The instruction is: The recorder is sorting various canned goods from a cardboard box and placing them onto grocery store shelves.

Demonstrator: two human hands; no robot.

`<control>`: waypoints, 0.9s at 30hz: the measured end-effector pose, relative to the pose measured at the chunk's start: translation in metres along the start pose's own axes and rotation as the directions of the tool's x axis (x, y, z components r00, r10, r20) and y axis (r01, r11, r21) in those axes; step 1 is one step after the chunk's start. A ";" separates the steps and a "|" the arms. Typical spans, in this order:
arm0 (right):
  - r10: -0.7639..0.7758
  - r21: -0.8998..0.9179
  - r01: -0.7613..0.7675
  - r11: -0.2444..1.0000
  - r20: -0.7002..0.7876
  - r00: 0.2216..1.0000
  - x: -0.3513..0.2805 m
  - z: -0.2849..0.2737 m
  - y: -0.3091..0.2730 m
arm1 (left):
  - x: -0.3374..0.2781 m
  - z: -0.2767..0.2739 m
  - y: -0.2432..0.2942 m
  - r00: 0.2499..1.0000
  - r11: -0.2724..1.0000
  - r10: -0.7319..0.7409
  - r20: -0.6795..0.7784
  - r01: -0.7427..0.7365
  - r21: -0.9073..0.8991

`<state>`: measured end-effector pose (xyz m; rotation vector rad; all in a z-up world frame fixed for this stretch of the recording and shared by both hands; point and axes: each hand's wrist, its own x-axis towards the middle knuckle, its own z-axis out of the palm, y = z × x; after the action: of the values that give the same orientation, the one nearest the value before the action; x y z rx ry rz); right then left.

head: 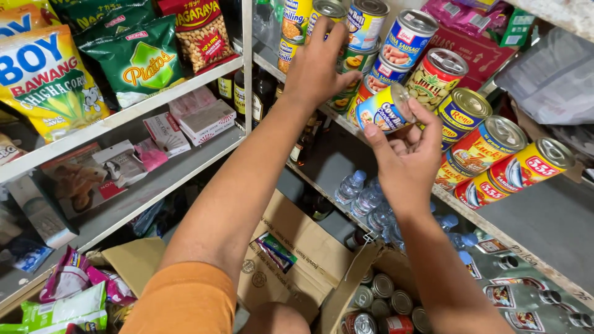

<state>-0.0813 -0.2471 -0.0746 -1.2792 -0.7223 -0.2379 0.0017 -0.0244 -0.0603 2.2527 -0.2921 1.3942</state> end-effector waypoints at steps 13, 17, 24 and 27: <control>-0.001 -0.055 0.001 0.998 -0.003 1.000 -0.004 0.013 -0.007 | -0.009 -0.001 0.011 0.990 0.991 -0.134 -0.036 0.135 0.012; -0.022 -0.061 0.021 0.998 -0.014 1.000 -0.004 0.018 -0.013 | -0.011 -0.003 0.015 0.990 0.989 -0.144 -0.007 0.144 0.037; 0.035 -0.122 -0.044 0.992 -0.078 0.996 -0.001 0.022 -0.014 | -0.022 -0.010 0.020 0.981 0.988 -0.153 -0.117 0.154 -0.006; 0.066 -0.122 -0.073 0.990 -0.062 0.996 0.003 0.021 -0.005 | -0.042 -0.003 0.019 0.914 0.927 -0.343 -0.216 0.292 -0.237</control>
<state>-0.0891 -0.2282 -0.0668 -1.4078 -0.6201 -0.2654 -0.0280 -0.0416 -0.0909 1.8343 0.0239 1.3875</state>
